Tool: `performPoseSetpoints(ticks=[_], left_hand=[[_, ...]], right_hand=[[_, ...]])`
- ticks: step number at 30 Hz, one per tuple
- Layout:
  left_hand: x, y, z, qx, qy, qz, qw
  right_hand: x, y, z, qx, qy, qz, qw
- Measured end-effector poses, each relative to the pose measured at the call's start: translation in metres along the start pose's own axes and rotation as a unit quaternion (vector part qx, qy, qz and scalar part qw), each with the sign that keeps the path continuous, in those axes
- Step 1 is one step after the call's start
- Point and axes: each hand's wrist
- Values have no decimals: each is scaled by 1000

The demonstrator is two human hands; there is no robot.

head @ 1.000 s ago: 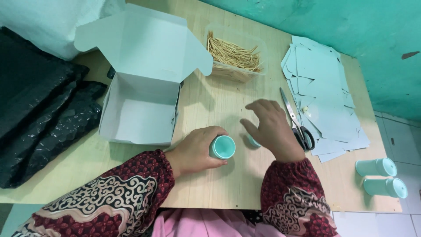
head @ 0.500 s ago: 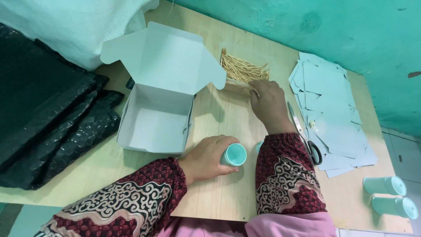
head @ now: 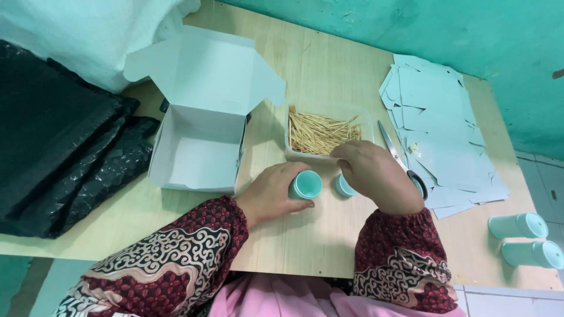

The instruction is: The person folds a flat white paper sheet into a small box and places it on the table. Then they open a small cylindrical container and repeatedly pick up wooden sticks from a tray, placing them into the container.

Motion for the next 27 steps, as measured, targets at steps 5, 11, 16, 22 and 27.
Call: performPoseSetpoints(ticks=[5,11,16,22,27], left_hand=[[11,-1,-8,4,-18,13,1000],[-4,23,-4,298,102,104,943],[6,4,39,361,119,158,911],[-6,-11,94,352,67,244,901],[-18,-3,96,282,6,322,904]], right_hand=[[-5,-17,-10,51,-35,15,998],[20,-18,20,166,-119,50,978],[29,-1,48,124,-102,50,986],[33,8,70,93,-75,89,989],[32,12,77,75,-38,66,994]])
Point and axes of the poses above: each hand's wrist, its own z-axis towards the middle knuckle, its own y-axis out of the palm, x = y × z, and after that the axes turned 14 degrees about z, right-handed
